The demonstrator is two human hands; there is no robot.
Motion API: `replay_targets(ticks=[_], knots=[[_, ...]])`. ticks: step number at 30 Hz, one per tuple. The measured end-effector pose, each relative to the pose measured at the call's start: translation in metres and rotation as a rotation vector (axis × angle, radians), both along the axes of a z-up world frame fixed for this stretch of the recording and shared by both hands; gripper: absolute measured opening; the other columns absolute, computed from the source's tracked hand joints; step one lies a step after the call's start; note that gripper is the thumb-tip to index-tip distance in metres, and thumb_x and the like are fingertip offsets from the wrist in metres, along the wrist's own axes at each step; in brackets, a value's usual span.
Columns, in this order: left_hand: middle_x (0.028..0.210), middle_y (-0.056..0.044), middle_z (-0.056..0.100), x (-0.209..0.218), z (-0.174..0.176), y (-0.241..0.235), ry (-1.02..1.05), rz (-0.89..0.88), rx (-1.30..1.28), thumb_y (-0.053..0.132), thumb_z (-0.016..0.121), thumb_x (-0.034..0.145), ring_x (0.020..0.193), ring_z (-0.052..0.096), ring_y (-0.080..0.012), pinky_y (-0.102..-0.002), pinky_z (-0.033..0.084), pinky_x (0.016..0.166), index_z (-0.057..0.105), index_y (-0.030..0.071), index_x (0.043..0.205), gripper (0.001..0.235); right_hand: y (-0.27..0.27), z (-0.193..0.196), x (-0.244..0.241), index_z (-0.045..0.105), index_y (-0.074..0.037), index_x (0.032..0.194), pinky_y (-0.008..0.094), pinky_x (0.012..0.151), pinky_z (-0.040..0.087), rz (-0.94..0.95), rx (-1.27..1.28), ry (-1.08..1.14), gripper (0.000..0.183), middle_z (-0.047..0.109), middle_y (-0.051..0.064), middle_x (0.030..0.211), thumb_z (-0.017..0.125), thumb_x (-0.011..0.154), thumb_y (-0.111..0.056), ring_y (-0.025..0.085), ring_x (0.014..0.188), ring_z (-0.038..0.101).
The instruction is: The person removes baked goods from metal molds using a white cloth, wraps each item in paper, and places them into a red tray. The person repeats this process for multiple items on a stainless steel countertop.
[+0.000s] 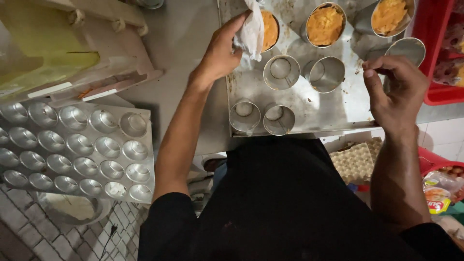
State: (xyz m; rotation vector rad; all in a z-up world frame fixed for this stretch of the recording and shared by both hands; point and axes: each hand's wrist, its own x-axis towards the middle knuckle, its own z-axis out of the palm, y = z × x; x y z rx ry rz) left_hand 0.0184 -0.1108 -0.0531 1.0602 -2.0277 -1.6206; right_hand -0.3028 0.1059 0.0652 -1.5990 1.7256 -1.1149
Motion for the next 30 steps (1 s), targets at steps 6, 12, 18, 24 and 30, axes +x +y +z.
replay_targets(ticks=[6,12,18,24,30], knots=[[0.137,-0.015,0.065,-0.015,0.009,-0.004,0.059,-0.019,-0.234,-0.006,0.086,0.078,0.124,0.064,-0.0304,-0.037,0.052,0.101,0.051,0.005,0.14,0.072,0.005,-0.004,-0.007,0.067,0.012,0.116,0.045,0.091,0.052,-0.022,-0.003,0.068,0.005,0.069,0.026,0.112,0.067,0.121,0.009,0.035,0.104,0.065],[0.141,-0.016,0.057,-0.021,-0.008,-0.001,-0.105,-0.006,-0.243,0.008,0.097,0.07,0.13,0.051,-0.0365,-0.043,0.045,0.107,0.042,0.013,0.145,0.093,0.011,-0.004,-0.006,0.067,0.011,0.117,0.039,0.088,0.052,-0.07,0.023,0.022,0.005,0.068,0.025,0.112,0.067,0.121,0.008,0.033,0.105,0.065],[0.142,-0.017,0.058,-0.025,-0.018,0.005,-0.09,0.019,-0.3,0.02,0.106,0.071,0.132,0.053,-0.0351,-0.042,0.044,0.11,0.035,0.012,0.151,0.107,0.012,-0.009,0.0,0.064,0.013,0.116,0.04,0.095,0.054,-0.038,-0.002,-0.104,0.006,0.066,0.026,0.11,0.065,0.119,0.008,0.033,0.105,0.065],[0.123,-0.016,0.065,-0.029,-0.012,0.006,-0.11,0.069,-0.316,0.02,0.101,0.065,0.113,0.06,-0.0344,-0.039,0.049,0.093,0.046,0.011,0.135,0.09,0.013,-0.002,0.002,0.067,0.01,0.115,0.04,0.09,0.053,-0.049,0.039,-0.003,0.004,0.069,0.024,0.109,0.067,0.118,0.008,0.032,0.103,0.065],[0.12,-0.017,0.059,-0.03,-0.005,0.009,-0.159,0.036,-0.517,0.018,0.097,0.068,0.113,0.054,-0.0349,-0.043,0.047,0.096,0.044,0.002,0.131,0.084,0.012,-0.004,0.001,0.068,0.011,0.117,0.04,0.09,0.052,-0.034,0.016,-0.017,0.002,0.069,0.024,0.11,0.068,0.117,0.009,0.032,0.103,0.065]])
